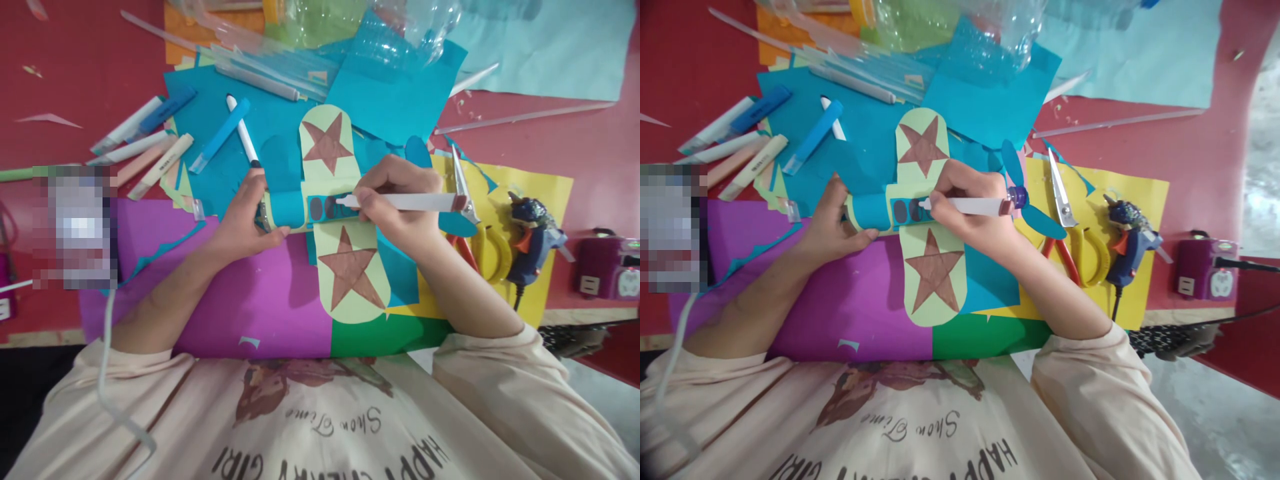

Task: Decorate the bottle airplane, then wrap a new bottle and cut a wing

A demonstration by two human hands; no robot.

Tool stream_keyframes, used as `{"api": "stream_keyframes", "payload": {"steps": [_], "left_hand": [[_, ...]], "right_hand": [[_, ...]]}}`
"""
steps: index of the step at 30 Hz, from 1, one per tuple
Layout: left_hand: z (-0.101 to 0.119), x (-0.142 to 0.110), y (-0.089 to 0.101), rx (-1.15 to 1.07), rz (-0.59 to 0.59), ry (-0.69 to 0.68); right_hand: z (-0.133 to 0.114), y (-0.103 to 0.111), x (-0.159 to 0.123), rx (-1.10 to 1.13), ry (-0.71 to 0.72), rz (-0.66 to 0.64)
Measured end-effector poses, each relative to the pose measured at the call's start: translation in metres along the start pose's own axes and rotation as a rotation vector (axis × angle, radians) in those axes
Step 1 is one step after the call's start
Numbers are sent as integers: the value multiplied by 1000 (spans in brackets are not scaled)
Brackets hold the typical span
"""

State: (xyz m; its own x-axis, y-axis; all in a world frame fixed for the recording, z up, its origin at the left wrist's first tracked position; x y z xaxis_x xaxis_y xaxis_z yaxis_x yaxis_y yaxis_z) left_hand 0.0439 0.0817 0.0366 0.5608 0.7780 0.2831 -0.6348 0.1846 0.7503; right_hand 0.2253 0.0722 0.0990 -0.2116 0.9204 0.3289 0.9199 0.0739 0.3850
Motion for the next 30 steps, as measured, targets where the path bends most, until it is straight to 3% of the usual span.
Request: {"api": "stream_keyframes", "payload": {"steps": [8,25,30], "left_hand": [[-2,-3,0,-18,-15,41],[-12,-9,-5,-18,-17,77],[2,-5,-2,4,-8,9]], "right_hand": [[-2,-4,-1,-1,62,-76],[3,-4,1,128,-41,-68],[0,-3,2,79,-47,-64]]}}
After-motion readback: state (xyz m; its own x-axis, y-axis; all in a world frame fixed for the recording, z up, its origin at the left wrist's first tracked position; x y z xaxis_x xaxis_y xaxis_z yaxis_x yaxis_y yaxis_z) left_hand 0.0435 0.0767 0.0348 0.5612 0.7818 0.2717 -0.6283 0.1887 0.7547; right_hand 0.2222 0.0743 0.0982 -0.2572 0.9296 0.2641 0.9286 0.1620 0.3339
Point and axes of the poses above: each hand's wrist, its own x-axis towards the middle knuckle, its own y-axis out of the back of the hand, z = x × y, the point moved 9 cm from there along x, towards the middle knuckle
